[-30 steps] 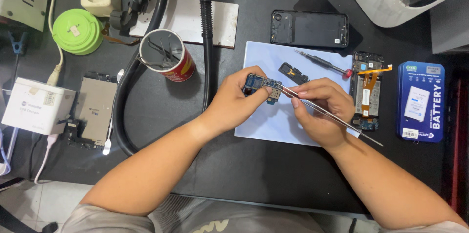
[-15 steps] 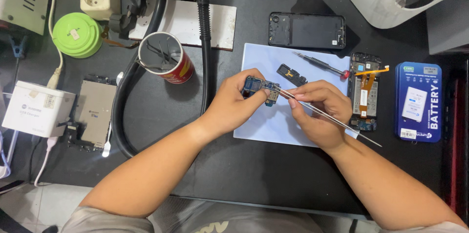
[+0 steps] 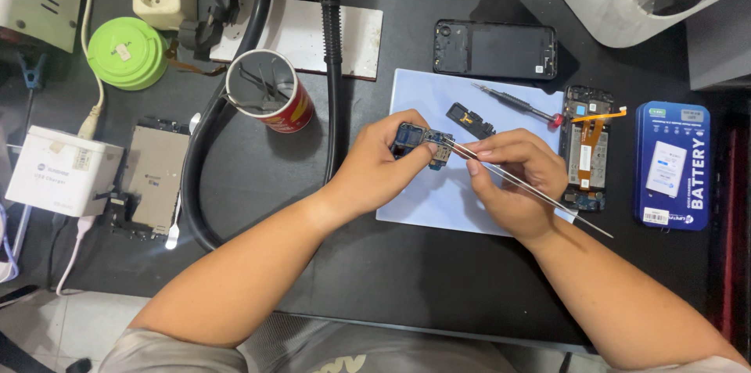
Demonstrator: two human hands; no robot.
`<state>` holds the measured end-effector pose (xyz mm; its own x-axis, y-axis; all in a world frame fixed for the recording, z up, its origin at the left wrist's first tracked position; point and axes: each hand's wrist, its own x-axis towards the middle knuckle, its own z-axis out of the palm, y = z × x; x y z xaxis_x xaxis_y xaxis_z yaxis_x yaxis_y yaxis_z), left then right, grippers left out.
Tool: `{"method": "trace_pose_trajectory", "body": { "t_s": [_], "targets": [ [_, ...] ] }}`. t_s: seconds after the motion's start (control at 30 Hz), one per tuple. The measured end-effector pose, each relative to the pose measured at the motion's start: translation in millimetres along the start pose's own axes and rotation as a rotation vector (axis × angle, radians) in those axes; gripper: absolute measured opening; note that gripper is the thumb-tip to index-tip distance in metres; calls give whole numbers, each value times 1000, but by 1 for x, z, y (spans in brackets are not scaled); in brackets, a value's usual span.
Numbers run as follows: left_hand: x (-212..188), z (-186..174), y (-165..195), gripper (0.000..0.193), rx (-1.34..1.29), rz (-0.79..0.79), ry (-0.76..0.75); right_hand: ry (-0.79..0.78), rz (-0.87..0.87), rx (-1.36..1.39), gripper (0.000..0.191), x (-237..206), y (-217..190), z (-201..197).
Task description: The person holds a small blue circuit board and uses tweezers to manipulate components on its surface. They repeatedly probe and adjust small parts while rotating the board to access different areas. The task involves precise handling of electronic components without visible soldering or assembly completion.
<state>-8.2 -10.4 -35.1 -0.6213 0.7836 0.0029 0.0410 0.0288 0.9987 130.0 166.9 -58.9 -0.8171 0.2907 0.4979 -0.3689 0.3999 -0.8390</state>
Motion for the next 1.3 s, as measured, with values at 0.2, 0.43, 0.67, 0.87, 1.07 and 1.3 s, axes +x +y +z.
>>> {"method": "trace_pose_trajectory", "body": {
  "t_s": [0.2,0.43,0.67,0.87,1.07,1.3],
  "targets": [
    [1,0,1,10,6,-20,5,-8,4,6,18,2,-3,-1],
    [0,-1,0,10,43,-42,8,-18,-4,4,18,2,-3,-1],
    [0,0,1,10,12,-17,3,-11,9,40,18,1,-2,-1],
    [0,-1,2,10,32,-8,-8,11,-20,39,20,-1,2,0],
    [0,0,2,11,27,15,-23,11,-42,-8,21,-1,2,0],
    [-1,0,5,11,59,29,-38,2,-23,-45,19,0,-1,-2]
  ]
}}
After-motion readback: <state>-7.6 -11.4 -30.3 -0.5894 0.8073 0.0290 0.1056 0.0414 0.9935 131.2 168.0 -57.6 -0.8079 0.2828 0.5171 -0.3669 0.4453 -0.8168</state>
